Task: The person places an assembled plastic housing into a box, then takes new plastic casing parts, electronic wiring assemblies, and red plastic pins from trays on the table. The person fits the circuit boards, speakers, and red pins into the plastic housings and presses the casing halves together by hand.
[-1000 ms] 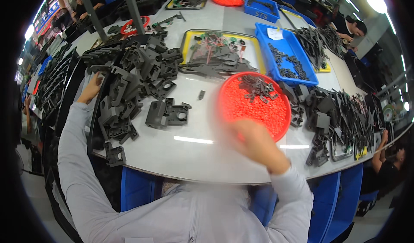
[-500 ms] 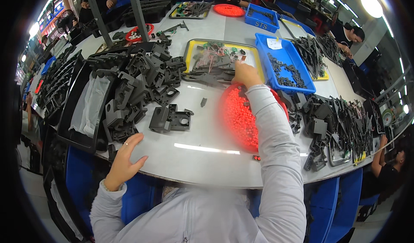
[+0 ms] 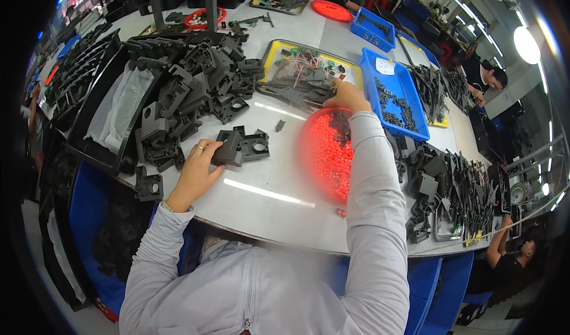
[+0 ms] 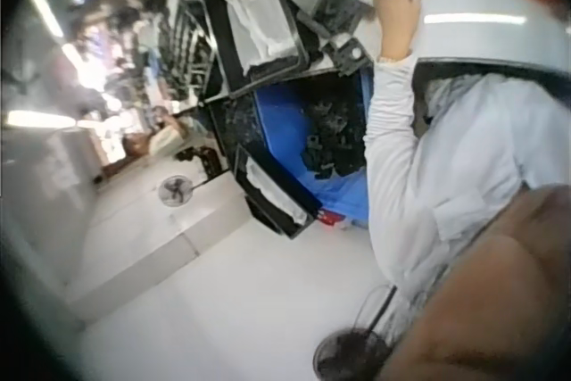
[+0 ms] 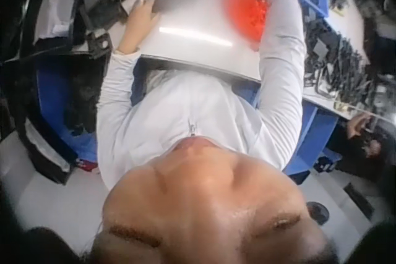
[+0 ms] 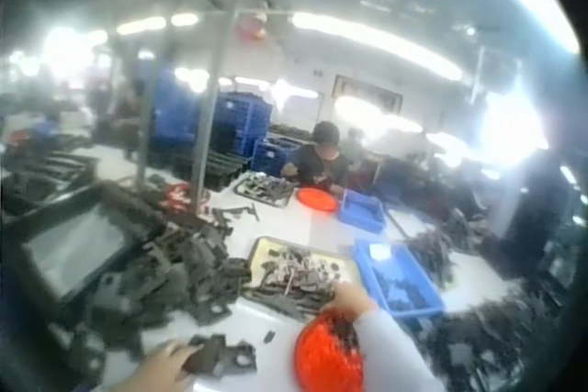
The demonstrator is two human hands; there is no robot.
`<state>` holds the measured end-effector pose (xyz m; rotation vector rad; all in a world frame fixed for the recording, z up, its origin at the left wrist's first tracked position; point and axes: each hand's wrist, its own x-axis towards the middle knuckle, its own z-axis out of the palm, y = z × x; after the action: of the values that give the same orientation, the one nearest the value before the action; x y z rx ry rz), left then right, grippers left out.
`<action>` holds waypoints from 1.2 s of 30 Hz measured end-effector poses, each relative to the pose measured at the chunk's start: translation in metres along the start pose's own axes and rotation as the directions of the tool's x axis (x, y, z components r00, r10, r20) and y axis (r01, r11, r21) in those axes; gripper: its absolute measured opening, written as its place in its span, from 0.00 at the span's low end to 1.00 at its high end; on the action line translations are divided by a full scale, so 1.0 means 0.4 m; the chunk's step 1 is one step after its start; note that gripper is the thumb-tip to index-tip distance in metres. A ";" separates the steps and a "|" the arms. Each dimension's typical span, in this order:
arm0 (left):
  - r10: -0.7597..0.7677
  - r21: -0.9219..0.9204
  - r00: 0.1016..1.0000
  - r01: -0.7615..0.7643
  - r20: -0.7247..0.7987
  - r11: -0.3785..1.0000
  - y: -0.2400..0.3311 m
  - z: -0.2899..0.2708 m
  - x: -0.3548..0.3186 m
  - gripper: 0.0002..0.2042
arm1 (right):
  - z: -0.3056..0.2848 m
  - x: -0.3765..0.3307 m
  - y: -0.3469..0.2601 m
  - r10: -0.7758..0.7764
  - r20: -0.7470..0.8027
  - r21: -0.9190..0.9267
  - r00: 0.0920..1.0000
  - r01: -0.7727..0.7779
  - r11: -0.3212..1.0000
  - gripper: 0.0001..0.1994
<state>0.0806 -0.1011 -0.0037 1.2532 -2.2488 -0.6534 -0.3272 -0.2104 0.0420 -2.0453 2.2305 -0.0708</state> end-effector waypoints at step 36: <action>0.148 -0.931 0.983 0.156 0.112 -0.330 0.082 -0.006 -0.033 0.46 | -0.228 0.055 0.111 0.264 -0.601 0.643 0.754 0.260 0.720 0.14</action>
<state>0.0671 -0.0746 0.0159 0.1153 -0.7363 -2.1176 -0.3836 -0.2321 0.1265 -1.6784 1.9679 -1.6246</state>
